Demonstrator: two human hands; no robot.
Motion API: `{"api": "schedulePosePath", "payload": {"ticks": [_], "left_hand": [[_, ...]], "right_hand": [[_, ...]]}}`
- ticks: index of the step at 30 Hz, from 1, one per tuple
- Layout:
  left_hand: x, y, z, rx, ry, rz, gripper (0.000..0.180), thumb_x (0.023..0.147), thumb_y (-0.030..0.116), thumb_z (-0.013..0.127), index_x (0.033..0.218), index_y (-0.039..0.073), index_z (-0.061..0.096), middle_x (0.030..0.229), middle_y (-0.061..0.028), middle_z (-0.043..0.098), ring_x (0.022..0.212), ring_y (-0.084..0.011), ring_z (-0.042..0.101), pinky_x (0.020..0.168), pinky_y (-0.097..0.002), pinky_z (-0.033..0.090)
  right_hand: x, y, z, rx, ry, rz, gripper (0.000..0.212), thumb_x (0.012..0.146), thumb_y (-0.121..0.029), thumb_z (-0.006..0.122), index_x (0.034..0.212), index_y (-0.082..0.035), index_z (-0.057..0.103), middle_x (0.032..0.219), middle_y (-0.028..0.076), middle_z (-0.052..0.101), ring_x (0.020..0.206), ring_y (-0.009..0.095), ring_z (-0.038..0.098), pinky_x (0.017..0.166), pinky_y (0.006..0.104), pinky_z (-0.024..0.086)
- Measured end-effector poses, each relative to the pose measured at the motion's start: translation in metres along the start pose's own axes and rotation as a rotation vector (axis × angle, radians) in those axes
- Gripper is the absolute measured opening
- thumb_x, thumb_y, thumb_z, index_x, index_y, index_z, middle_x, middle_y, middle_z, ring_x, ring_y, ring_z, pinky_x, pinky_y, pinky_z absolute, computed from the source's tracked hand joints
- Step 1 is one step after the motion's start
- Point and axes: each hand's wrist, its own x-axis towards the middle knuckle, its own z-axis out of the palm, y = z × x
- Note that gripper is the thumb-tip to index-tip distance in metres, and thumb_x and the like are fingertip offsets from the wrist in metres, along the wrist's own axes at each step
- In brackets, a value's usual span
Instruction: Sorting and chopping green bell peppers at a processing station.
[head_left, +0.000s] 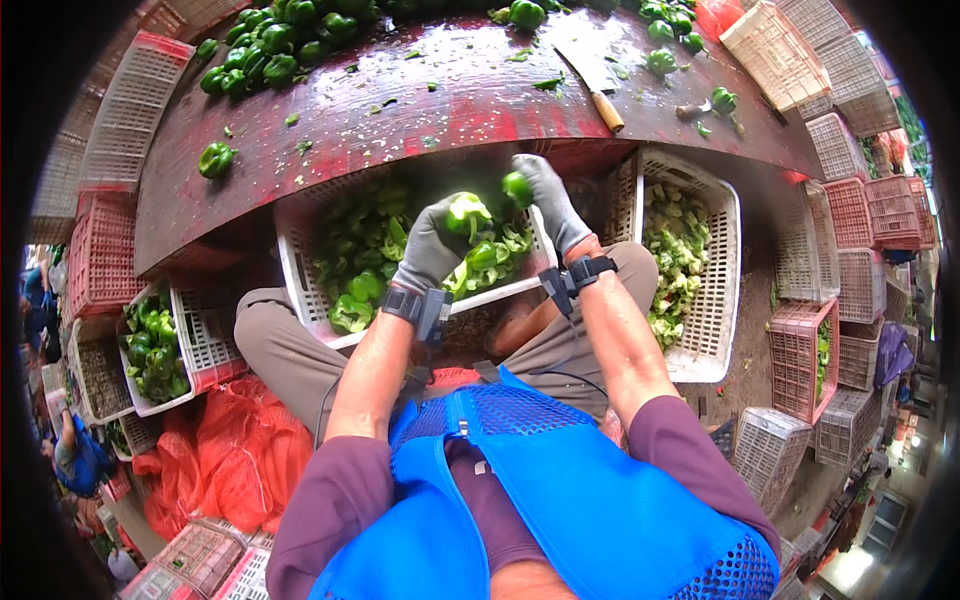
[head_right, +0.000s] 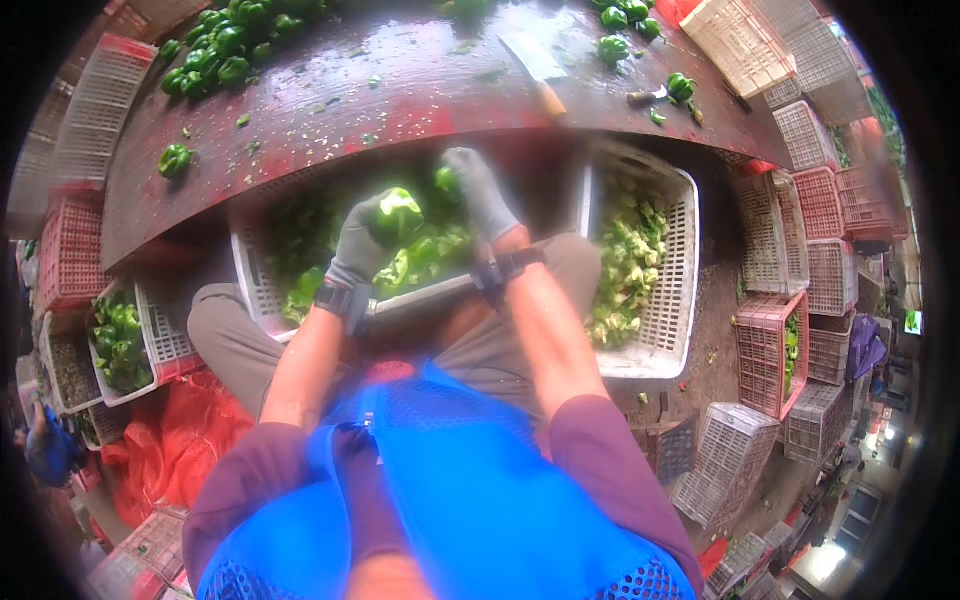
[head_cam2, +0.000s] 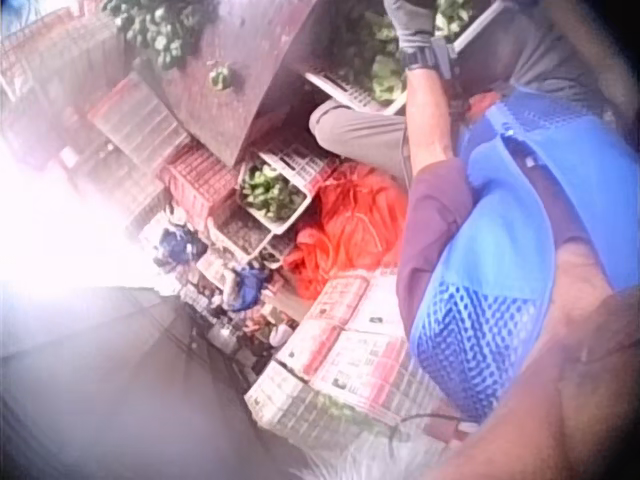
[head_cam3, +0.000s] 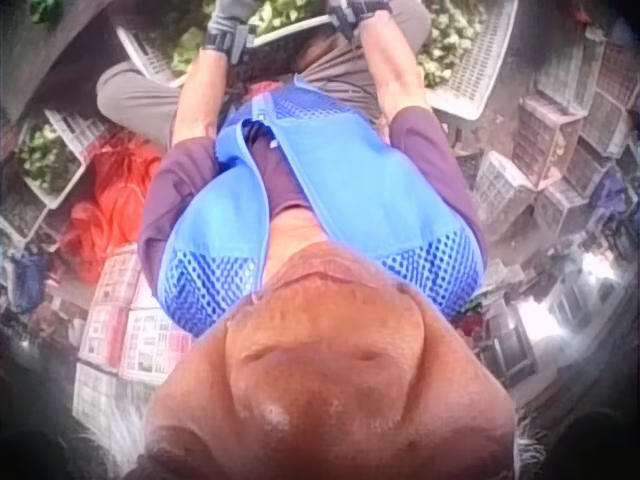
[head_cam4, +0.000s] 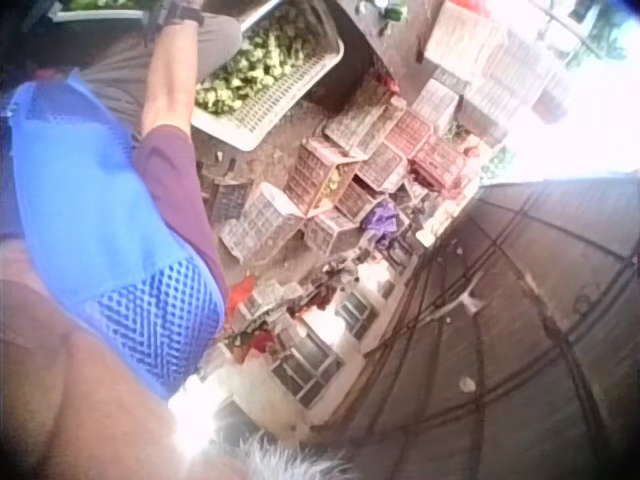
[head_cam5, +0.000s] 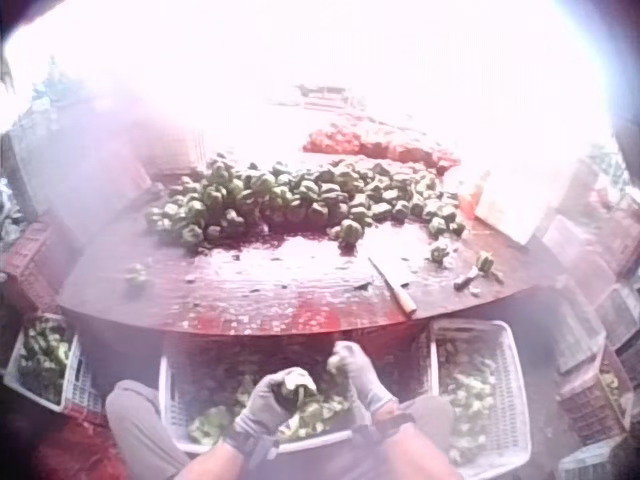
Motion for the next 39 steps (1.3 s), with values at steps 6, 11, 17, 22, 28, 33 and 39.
{"api": "schedulePosePath", "payload": {"ticks": [6, 11, 17, 22, 28, 33, 39], "left_hand": [[-0.006, 0.008, 0.006, -0.363, 0.07, -0.181, 0.036, 0.099, 0.035, 0.05, 0.117, 0.006, 0.061, 0.112, -0.0107, 0.067, 0.103, -0.0253, 0.065, 0.097, -0.0427, 0.051], [-0.014, -0.006, 0.015, -0.285, 0.195, -0.185, 0.028, 0.099, 0.034, 0.056, 0.116, 0.013, 0.063, 0.108, -0.002, 0.066, 0.108, -0.018, 0.06, 0.094, -0.0375, 0.05], [-0.012, -0.005, 0.039, 0.011, 0.36, -0.028, 0.028, 0.096, 0.028, 0.057, 0.117, 0.009, 0.06, 0.108, -0.0057, 0.062, 0.1, -0.0183, 0.06, 0.09, -0.0361, 0.051], [-0.001, -0.019, 0.024, 0.055, 0.419, 0.095, 0.03, 0.095, 0.027, 0.056, 0.118, 0.008, 0.061, 0.109, -0.0056, 0.061, 0.101, -0.0174, 0.059, 0.09, -0.0351, 0.05], [0.007, -0.025, 0.019, 0.146, 0.518, 0.175, 0.03, 0.096, 0.029, 0.055, 0.114, 0.007, 0.063, 0.105, -0.0048, 0.062, 0.096, -0.0169, 0.061, 0.087, -0.0333, 0.051], [-0.012, -0.004, 0.022, 0.025, 0.235, -0.238, 0.031, 0.097, 0.04, 0.053, 0.104, 0.012, 0.064, 0.092, -0.0039, 0.067, 0.081, -0.0162, 0.065, 0.074, -0.0343, 0.054], [-0.011, -0.014, 0.038, 0.027, 0.305, -0.136, 0.032, 0.099, 0.043, 0.052, 0.1, 0.014, 0.065, 0.092, -0.0026, 0.066, 0.079, -0.0142, 0.064, 0.07, -0.0323, 0.054]], "right_hand": [[-0.061, -0.028, 0.024, -0.953, -0.426, -0.702, 0.054, 0.082, -0.013, 0.069, 0.134, -0.012, 0.055, 0.115, 0.018, 0.062, 0.105, 0.035, 0.062, 0.089, 0.0411, 0.051], [-0.076, -0.025, 0.036, -0.985, -0.297, -0.761, 0.03, 0.082, -0.008, 0.06, 0.112, -0.011, 0.064, 0.088, 0.016, 0.067, 0.083, 0.037, 0.066, 0.074, 0.0452, 0.053], [-0.076, -0.026, 0.035, -0.915, -0.359, -0.631, 0.025, 0.083, -0.014, 0.061, 0.108, -0.007, 0.06, 0.089, 0.018, 0.065, 0.085, 0.038, 0.064, 0.075, 0.046, 0.052], [-0.079, -0.008, 0.045, -0.753, -0.18, -0.599, 0.028, 0.084, -0.016, 0.061, 0.11, -0.005, 0.06, 0.092, 0.021, 0.065, 0.086, 0.04, 0.064, 0.073, 0.0454, 0.052], [-0.078, -0.004, 0.055, -0.729, -0.088, -0.428, 0.034, 0.084, -0.02, 0.062, 0.115, -0.006, 0.059, 0.092, 0.02, 0.067, 0.086, 0.04, 0.066, 0.073, 0.0452, 0.053], [-0.079, -0.034, 0.027, -0.799, -0.486, -0.444, 0.039, 0.086, -0.017, 0.065, 0.123, -0.005, 0.059, 0.098, 0.021, 0.069, 0.091, 0.038, 0.067, 0.078, 0.0418, 0.054], [-0.09, -0.021, 0.034, -0.735, -0.34, -0.495, 0.03, 0.088, -0.019, 0.064, 0.115, -0.007, 0.061, 0.093, 0.02, 0.068, 0.087, 0.038, 0.067, 0.074, 0.0426, 0.053]]}}
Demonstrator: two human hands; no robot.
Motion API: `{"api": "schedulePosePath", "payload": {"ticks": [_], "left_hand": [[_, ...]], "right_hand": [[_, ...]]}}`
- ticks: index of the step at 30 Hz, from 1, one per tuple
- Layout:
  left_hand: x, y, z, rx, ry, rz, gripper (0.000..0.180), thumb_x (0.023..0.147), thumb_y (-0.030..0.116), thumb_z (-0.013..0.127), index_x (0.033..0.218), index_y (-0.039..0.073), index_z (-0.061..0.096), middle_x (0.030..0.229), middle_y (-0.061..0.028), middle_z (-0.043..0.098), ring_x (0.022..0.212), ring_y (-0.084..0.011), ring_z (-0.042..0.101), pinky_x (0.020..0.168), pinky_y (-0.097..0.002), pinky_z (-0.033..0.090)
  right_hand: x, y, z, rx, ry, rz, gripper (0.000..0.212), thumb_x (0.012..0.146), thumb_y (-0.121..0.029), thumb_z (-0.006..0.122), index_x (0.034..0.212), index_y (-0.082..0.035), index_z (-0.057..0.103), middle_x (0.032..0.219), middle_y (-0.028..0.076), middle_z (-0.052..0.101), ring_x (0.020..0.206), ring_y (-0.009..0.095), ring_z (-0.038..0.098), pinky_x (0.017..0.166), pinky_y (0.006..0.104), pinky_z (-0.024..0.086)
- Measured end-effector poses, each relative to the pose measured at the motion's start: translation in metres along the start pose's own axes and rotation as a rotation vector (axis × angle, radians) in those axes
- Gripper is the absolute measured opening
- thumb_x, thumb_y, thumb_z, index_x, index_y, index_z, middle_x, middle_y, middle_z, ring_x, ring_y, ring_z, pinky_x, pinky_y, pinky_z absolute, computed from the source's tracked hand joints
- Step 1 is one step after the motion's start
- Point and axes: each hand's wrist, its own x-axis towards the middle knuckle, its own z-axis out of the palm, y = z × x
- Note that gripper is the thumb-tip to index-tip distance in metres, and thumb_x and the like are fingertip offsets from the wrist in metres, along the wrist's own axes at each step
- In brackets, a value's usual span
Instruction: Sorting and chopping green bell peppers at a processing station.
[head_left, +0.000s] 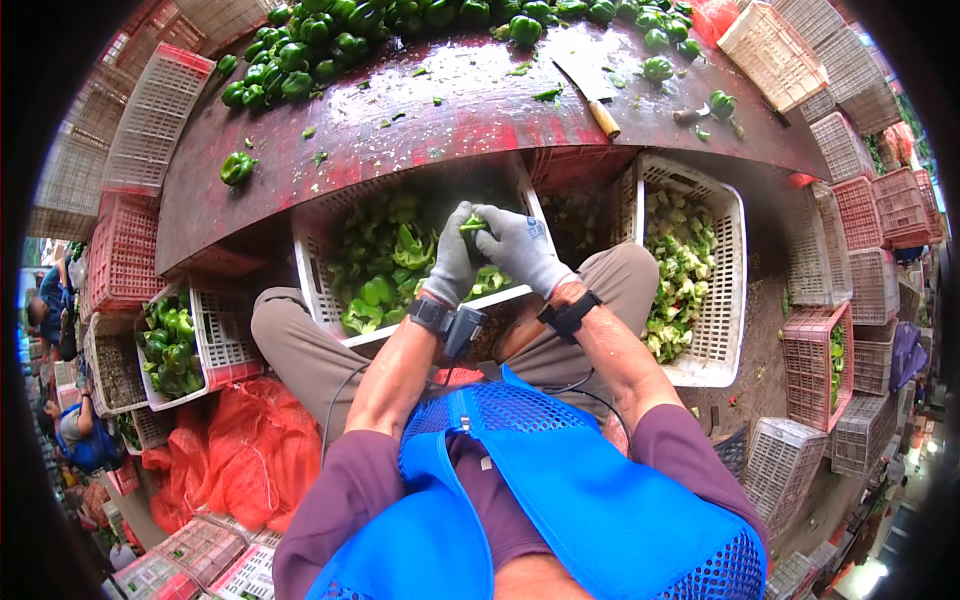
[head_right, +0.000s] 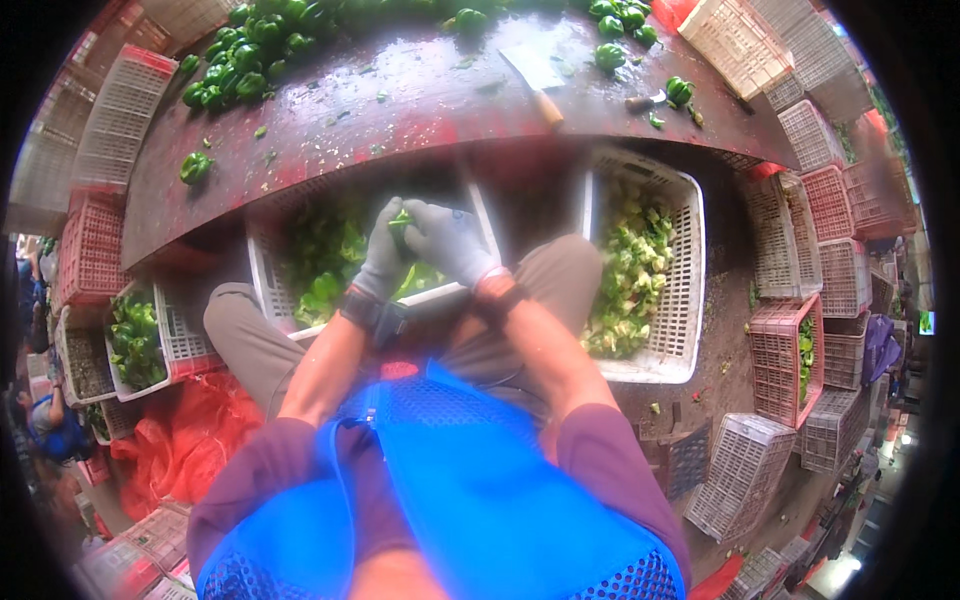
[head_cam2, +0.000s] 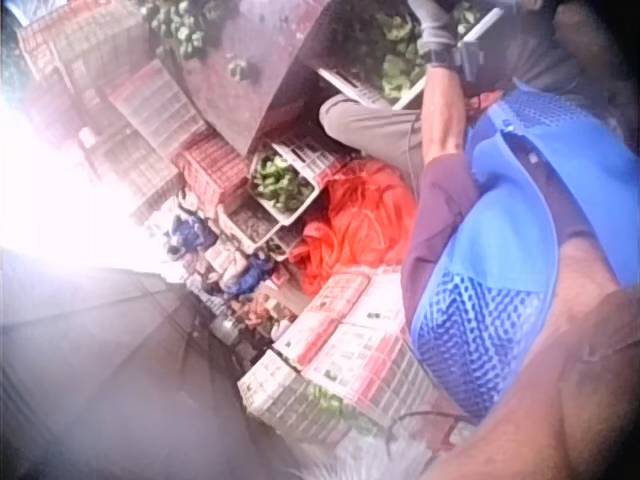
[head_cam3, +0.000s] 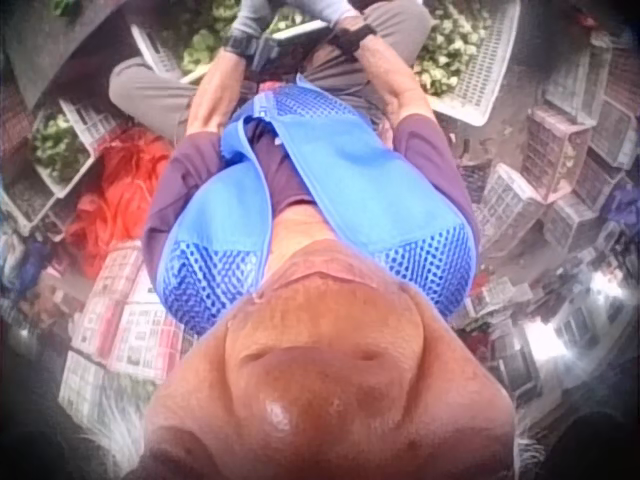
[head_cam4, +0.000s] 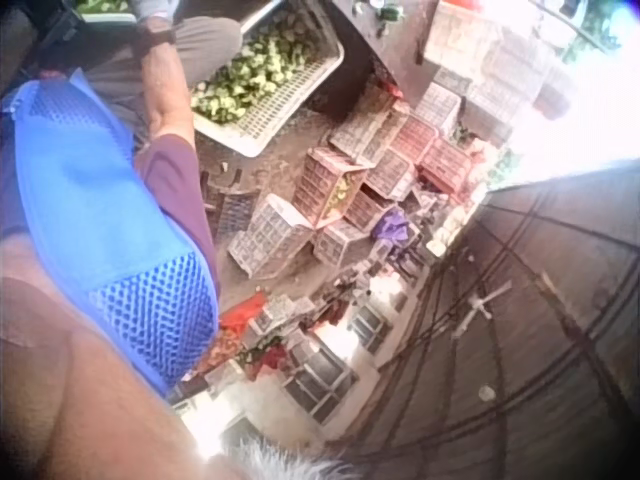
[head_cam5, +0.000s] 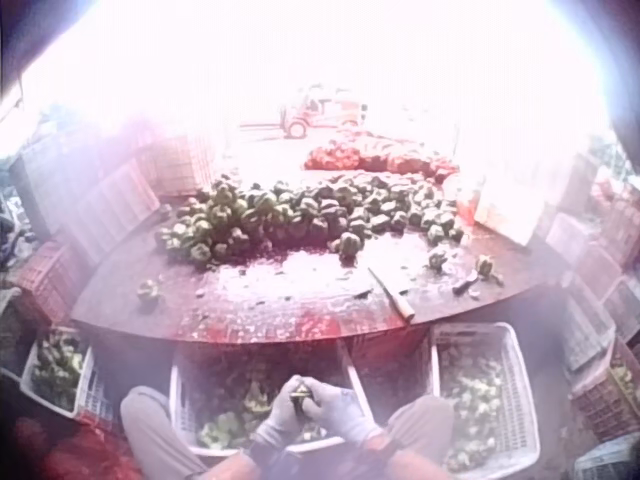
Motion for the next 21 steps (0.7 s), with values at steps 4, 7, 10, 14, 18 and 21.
{"api": "schedulePosePath", "payload": {"ticks": [4, 7, 10, 14, 18, 21], "left_hand": [[0.018, -0.014, -0.01, 0.381, 0.29, 0.465, 0.028, 0.096, 0.031, 0.055, 0.104, 0.006, 0.066, 0.1, -0.0044, 0.065, 0.084, -0.0137, 0.06, 0.076, -0.0307, 0.05], [0.024, -0.002, -0.019, 0.469, 0.39, 0.535, 0.027, 0.094, 0.026, 0.058, 0.104, 0.002, 0.067, 0.096, -0.0046, 0.066, 0.083, -0.0155, 0.059, 0.078, -0.0314, 0.049], [0.032, 0.002, -0.023, 0.478, 0.43, 0.495, 0.023, 0.092, 0.021, 0.059, 0.102, 0.001, 0.068, 0.093, -0.0074, 0.068, 0.086, -0.0192, 0.062, 0.083, -0.0327, 0.05], [0.031, -0.021, 0.021, 0.874, 0.413, 0.753, 0.019, 0.088, 0.012, 0.062, 0.103, 0.002, 0.069, 0.095, -0.0112, 0.07, 0.087, -0.0188, 0.066, 0.083, -0.0325, 0.051], [0.025, 0.02, -0.015, 1.0, 0.43, 0.605, 0.027, 0.089, 0.02, 0.066, 0.113, 0.006, 0.066, 0.101, -0.0137, 0.07, 0.09, -0.0234, 0.068, 0.084, -0.0334, 0.051], [0.032, 0.036, -0.022, 1.502, 0.317, 0.524, 0.041, 0.087, 0.034, 0.067, 0.12, 0.009, 0.063, 0.112, -0.0184, 0.067, 0.105, -0.0358, 0.064, 0.091, -0.0416, 0.051]], "right_hand": [[0.001, 0.01, 0.035, -0.057, 0.177, 0.151, 0.026, 0.088, -0.023, 0.064, 0.108, -0.006, 0.061, 0.083, 0.02, 0.068, 0.08, 0.036, 0.069, 0.069, 0.043, 0.053], [0.014, -0.007, 0.042, 0.367, 0.263, 0.393, 0.025, 0.088, -0.024, 0.065, 0.101, -0.004, 0.065, 0.085, 0.02, 0.07, 0.079, 0.028, 0.071, 0.071, 0.0373, 0.054], [0.024, 0.007, 0.059, 0.406, 0.334, 0.491, 0.024, 0.087, -0.024, 0.066, 0.1, -0.004, 0.067, 0.085, 0.02, 0.07, 0.079, 0.023, 0.07, 0.072, 0.035, 0.053], [0.025, 0.061, 0.049, 0.797, 0.52, 0.648, 0.023, 0.094, -0.027, 0.057, 0.087, -0.007, 0.066, 0.075, 0.0, 0.059, 0.07, 0.015, 0.06, 0.06, 0.0343, 0.048], [0.011, 0.016, -0.035, 0.616, 0.428, 0.594, 0.022, 0.095, -0.018, 0.061, 0.114, -0.007, 0.065, 0.084, 0.0, 0.064, 0.064, 0.006, 0.056, 0.05, 0.0211, 0.043], [-0.029, 0.072, -0.117, 0.512, 0.57, 0.615, 0.027, 0.096, -0.022, 0.062, 0.119, -0.009, 0.064, 0.082, 0.0, 0.066, 0.065, 0.004, 0.058, 0.05, 0.0212, 0.044]]}}
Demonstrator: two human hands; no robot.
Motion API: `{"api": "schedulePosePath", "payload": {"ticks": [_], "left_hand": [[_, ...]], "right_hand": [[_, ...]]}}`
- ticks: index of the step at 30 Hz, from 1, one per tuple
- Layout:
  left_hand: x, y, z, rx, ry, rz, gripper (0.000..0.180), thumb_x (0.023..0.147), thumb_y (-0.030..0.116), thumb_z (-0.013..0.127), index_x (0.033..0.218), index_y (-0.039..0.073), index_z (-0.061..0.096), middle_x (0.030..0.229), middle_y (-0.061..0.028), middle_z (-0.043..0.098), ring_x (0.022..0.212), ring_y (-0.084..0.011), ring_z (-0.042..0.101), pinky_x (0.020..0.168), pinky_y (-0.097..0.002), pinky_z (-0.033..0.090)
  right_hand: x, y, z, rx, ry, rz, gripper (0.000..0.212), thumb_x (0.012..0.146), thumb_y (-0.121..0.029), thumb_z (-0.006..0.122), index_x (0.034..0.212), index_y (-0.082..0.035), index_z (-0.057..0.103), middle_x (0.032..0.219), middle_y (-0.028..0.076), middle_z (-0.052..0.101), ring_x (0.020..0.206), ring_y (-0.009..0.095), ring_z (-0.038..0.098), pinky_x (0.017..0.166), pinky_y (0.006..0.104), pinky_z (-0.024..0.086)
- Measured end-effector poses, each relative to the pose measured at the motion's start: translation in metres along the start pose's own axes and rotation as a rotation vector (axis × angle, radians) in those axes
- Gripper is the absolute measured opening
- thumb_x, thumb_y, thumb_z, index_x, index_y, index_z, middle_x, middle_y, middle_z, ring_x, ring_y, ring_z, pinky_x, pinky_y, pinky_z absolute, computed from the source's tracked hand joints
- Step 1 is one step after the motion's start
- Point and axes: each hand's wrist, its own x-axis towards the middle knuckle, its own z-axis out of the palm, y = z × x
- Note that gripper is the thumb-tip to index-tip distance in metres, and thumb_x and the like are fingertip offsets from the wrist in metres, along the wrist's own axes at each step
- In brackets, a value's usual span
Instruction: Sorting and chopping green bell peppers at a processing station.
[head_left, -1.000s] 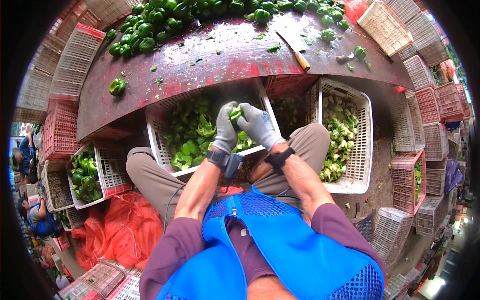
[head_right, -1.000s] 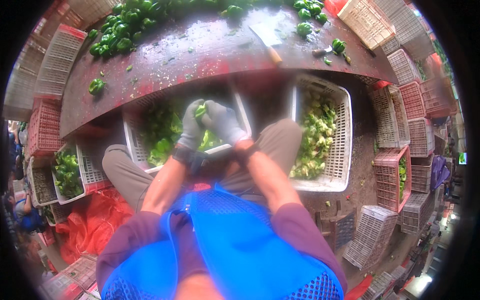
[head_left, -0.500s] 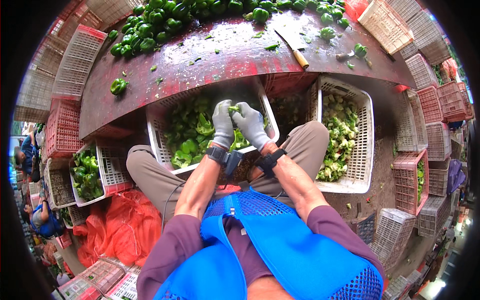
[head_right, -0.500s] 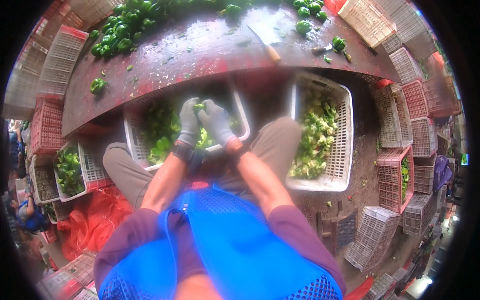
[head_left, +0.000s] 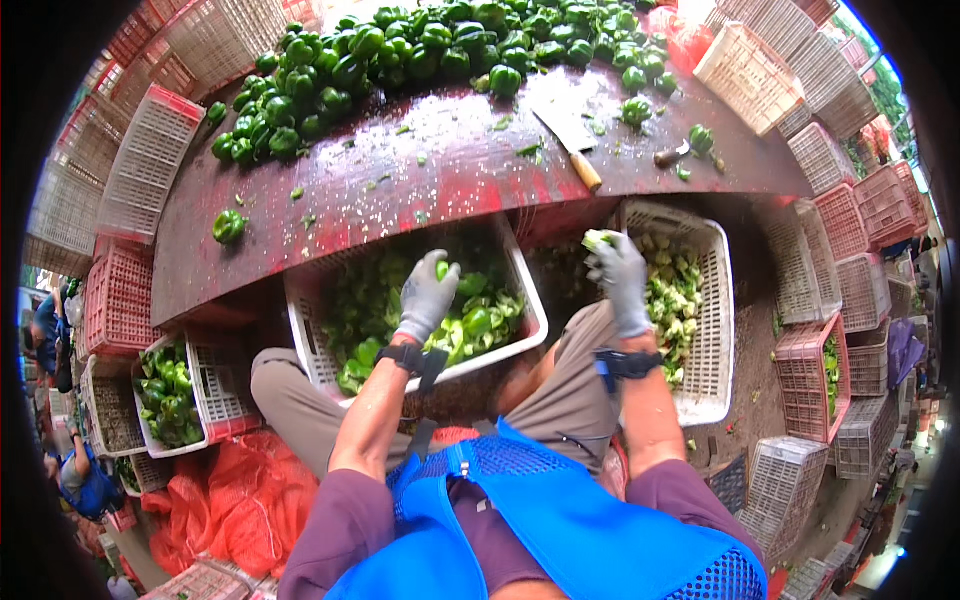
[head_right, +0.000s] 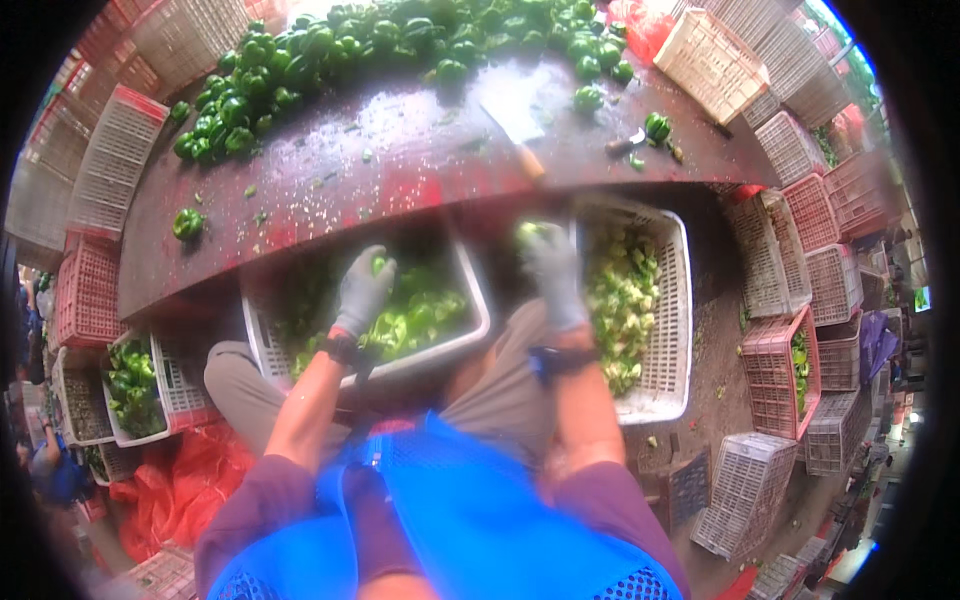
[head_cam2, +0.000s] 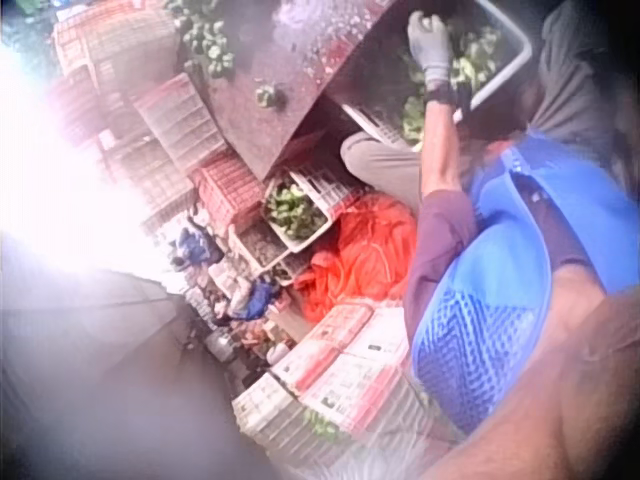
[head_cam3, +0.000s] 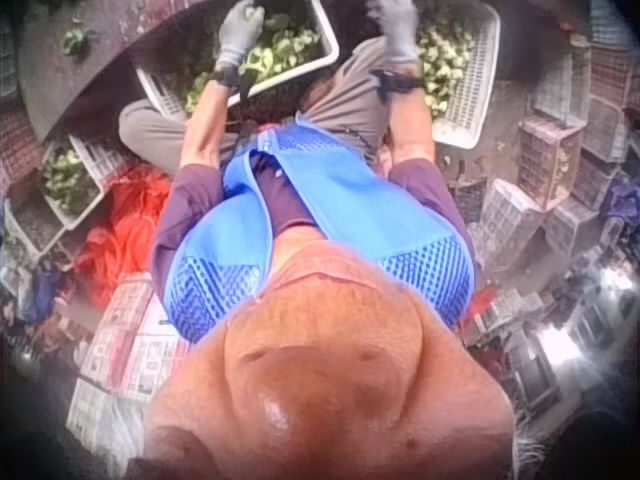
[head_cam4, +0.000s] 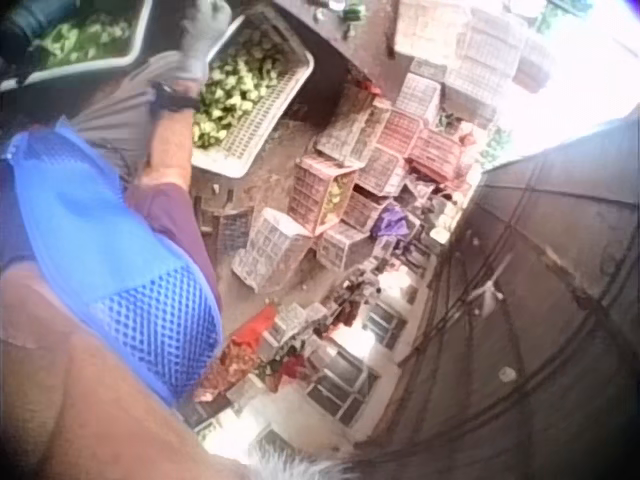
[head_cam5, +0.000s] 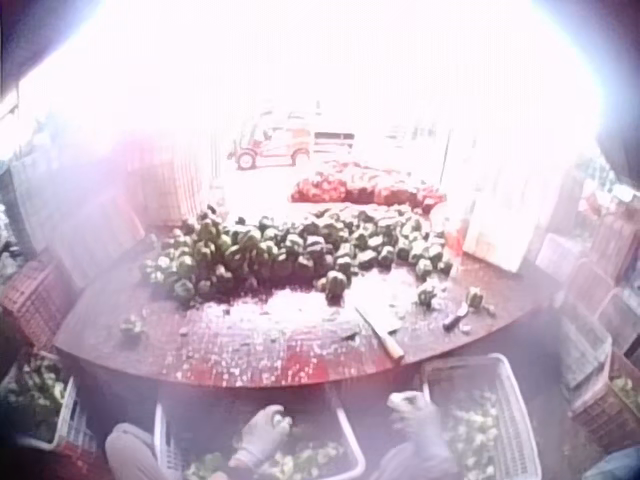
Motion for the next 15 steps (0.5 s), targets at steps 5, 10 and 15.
{"api": "schedulePosePath", "payload": {"ticks": [5, 10, 15], "left_hand": [[0.019, -0.002, -0.02, 0.42, -0.176, 0.17, 0.061, 0.087, 0.046, 0.065, 0.137, 0.013, 0.053, 0.134, -0.0168, 0.056, 0.118, -0.0351, 0.059, 0.096, -0.0449, 0.049], [0.103, -0.031, -0.068, 0.519, 0.195, 0.405, 0.041, 0.083, 0.034, 0.07, 0.117, 0.012, 0.062, 0.118, -0.0127, 0.063, 0.104, -0.0332, 0.061, 0.085, -0.0473, 0.049], [0.168, -0.082, -0.098, 0.635, 0.115, 0.254, 0.043, 0.083, 0.039, 0.069, 0.115, 0.012, 0.061, 0.114, -0.0117, 0.06, 0.109, -0.0325, 0.054, 0.091, -0.0479, 0.043]], "right_hand": [[0.032, -0.017, -0.093, -1.482, 0.067, 0.104, 0.057, 0.088, -0.034, 0.062, 0.138, -0.009, 0.05, 0.141, 0.022, 0.049, 0.121, 0.038, 0.056, 0.096, 0.0471, 0.048], [0.117, -0.027, -0.051, -0.79, -0.084, -0.289, 0.061, 0.087, -0.032, 0.067, 0.137, -0.001, 0.052, 0.136, 0.022, 0.055, 0.128, 0.034, 0.052, 0.107, 0.0391, 0.041], [0.25, -0.083, 0.066, -0.617, -0.453, -0.671, 0.059, 0.092, -0.034, 0.066, 0.139, -0.002, 0.051, 0.139, 0.02, 0.053, 0.13, 0.031, 0.051, 0.109, 0.0382, 0.039]]}}
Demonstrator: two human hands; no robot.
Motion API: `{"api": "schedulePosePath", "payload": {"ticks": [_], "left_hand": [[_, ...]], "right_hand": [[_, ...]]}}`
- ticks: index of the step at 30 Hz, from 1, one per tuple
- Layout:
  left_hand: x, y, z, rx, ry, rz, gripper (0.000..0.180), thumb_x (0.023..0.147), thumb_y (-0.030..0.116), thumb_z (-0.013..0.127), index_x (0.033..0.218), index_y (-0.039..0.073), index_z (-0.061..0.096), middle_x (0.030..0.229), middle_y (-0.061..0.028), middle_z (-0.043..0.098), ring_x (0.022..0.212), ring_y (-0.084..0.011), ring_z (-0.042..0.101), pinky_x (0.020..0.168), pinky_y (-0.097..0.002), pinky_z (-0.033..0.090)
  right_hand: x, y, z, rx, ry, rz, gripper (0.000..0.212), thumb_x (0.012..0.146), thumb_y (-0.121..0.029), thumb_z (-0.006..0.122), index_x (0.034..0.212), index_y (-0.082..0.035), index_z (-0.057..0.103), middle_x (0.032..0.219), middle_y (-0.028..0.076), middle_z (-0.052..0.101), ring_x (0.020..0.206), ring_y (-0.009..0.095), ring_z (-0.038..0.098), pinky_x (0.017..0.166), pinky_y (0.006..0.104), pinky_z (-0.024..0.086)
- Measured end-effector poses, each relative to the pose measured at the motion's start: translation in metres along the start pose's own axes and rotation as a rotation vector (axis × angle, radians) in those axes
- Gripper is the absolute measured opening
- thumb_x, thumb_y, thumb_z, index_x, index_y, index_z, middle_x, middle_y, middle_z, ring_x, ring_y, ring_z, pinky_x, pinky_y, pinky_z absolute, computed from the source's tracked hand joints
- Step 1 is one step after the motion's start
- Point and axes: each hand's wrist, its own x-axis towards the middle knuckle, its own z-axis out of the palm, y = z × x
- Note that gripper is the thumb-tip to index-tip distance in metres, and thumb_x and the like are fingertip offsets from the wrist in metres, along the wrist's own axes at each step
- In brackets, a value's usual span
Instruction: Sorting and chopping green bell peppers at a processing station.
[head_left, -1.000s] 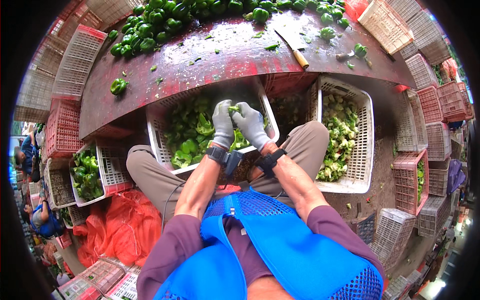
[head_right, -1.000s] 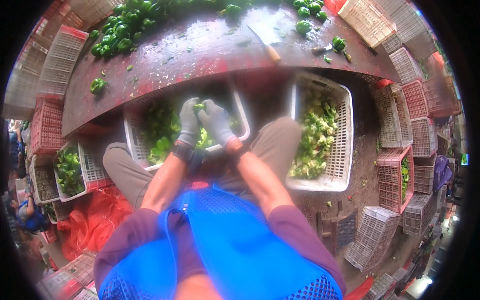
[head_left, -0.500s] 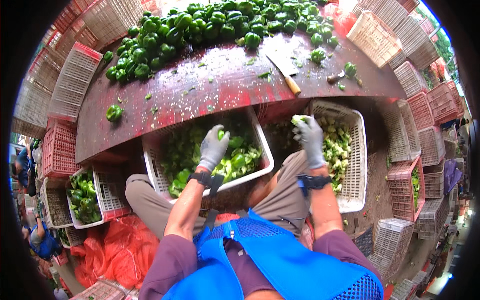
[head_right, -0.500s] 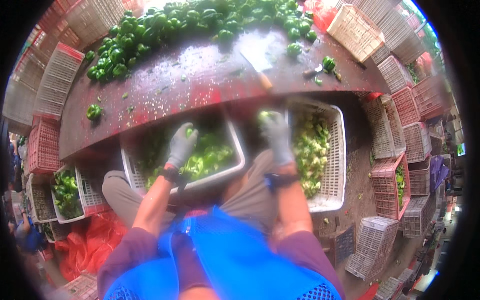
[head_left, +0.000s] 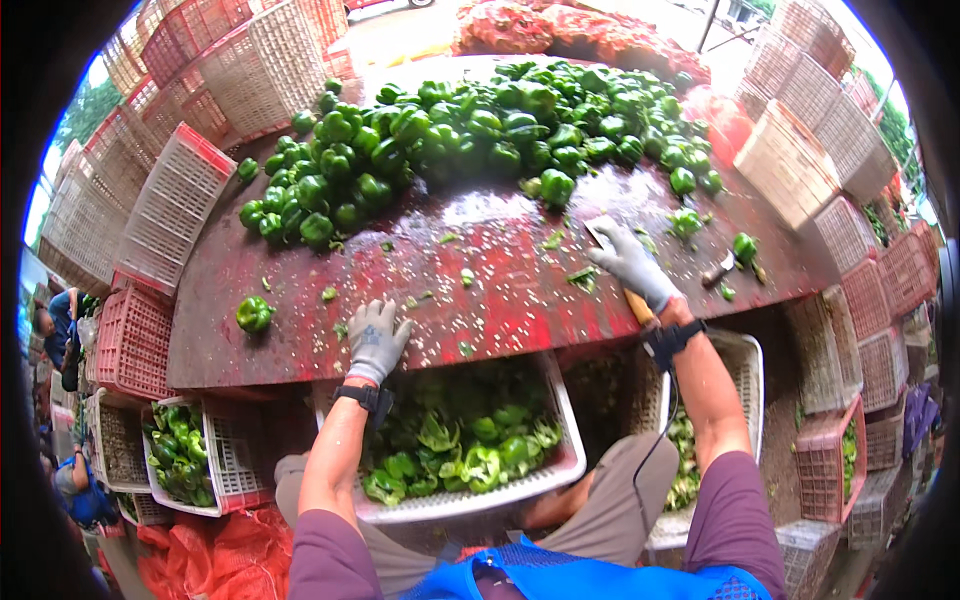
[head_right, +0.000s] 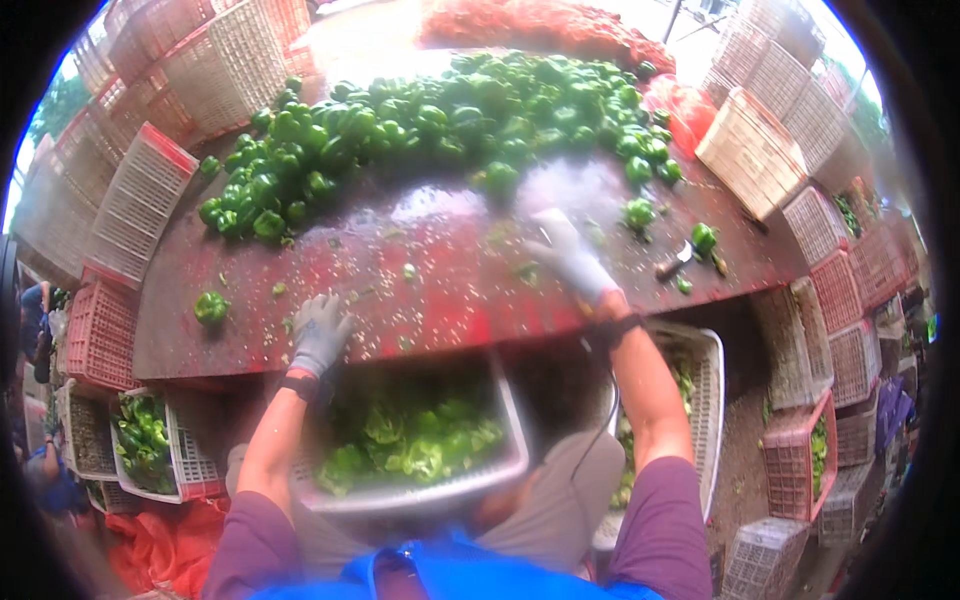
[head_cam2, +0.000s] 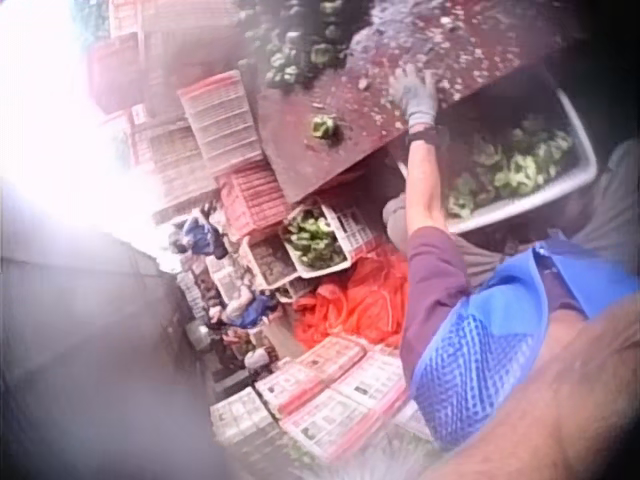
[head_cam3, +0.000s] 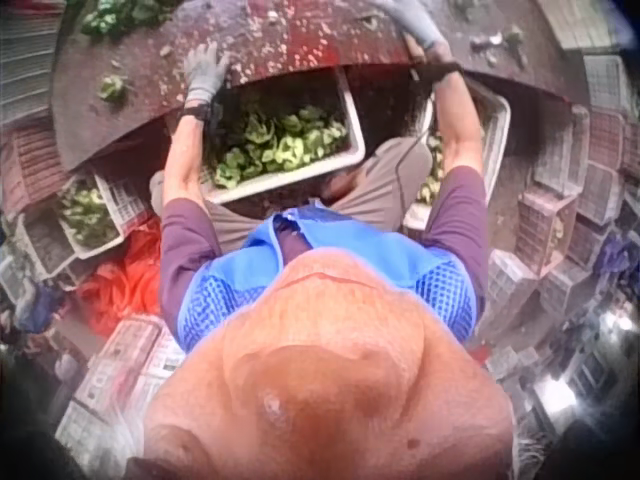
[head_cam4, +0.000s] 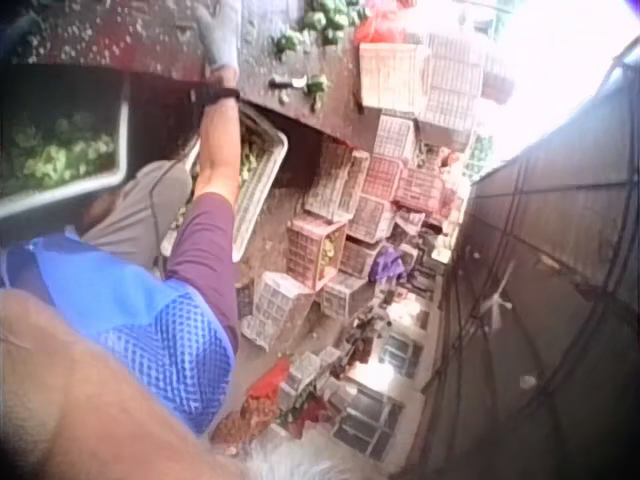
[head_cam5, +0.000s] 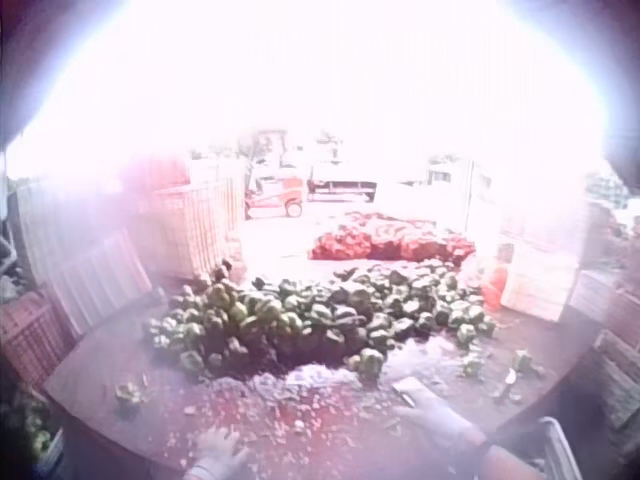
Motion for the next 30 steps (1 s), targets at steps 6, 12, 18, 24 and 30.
{"api": "schedulePosePath", "payload": {"ticks": [6, 12, 18, 24, 30], "left_hand": [[-0.005, -0.031, 0.0, -0.03, 0.004, 0.046, 0.049, 0.082, 0.041, 0.068, 0.12, 0.011, 0.061, 0.116, -0.012, 0.056, 0.112, -0.0328, 0.05, 0.094, -0.0477, 0.041], [-0.001, -0.036, 0.0, -0.048, 0.031, 0.021, 0.051, 0.078, 0.043, 0.07, 0.117, 0.011, 0.061, 0.114, -0.0106, 0.055, 0.111, -0.0309, 0.049, 0.09, -0.0469, 0.042], [0.006, -0.038, -0.006, -0.147, -0.043, -0.015, 0.049, 0.075, 0.044, 0.07, 0.111, 0.012, 0.06, 0.11, -0.0102, 0.055, 0.109, -0.0321, 0.049, 0.088, -0.0482, 0.042], [0.006, -0.04, -0.004, -0.149, 0.02, -0.004, 0.05, 0.075, 0.039, 0.07, 0.114, 0.008, 0.06, 0.111, -0.013, 0.056, 0.106, -0.0336, 0.051, 0.088, -0.0485, 0.043], [0.004, -0.039, 0.0, -0.135, -0.025, -0.02, 0.053, 0.077, 0.043, 0.071, 0.117, 0.011, 0.061, 0.117, -0.011, 0.056, 0.114, -0.0338, 0.048, 0.092, -0.0477, 0.042]], "right_hand": [[0.197, -0.114, 0.047, -0.223, -0.171, 0.027, 0.07, 0.09, -0.049, 0.064, 0.14, -0.002, 0.049, 0.142, 0.024, 0.049, 0.13, 0.036, 0.05, 0.109, 0.0425, 0.039], [0.356, -0.193, 0.13, -0.326, -0.059, -0.217, 0.073, 0.086, -0.055, 0.06, 0.141, -0.009, 0.05, 0.141, 0.023, 0.05, 0.13, 0.038, 0.048, 0.108, 0.0451, 0.04], [0.453, -0.281, 0.205, -0.5, 0.052, -0.414, 0.068, 0.084, -0.05, 0.061, 0.14, -0.012, 0.053, 0.141, 0.02, 0.051, 0.134, 0.035, 0.046, 0.108, 0.0458, 0.04], [0.487, -0.266, 0.267, -0.728, -0.004, -0.261, 0.044, 0.08, -0.033, 0.069, 0.12, -0.016, 0.069, 0.124, 0.013, 0.066, 0.118, 0.031, 0.061, 0.093, 0.0481, 0.052], [0.484, -0.211, 0.259, -0.551, 0.009, -0.274, 0.021, 0.082, -0.022, 0.063, 0.095, -0.011, 0.076, 0.093, 0.012, 0.073, 0.09, 0.031, 0.072, 0.077, 0.0492, 0.056]]}}
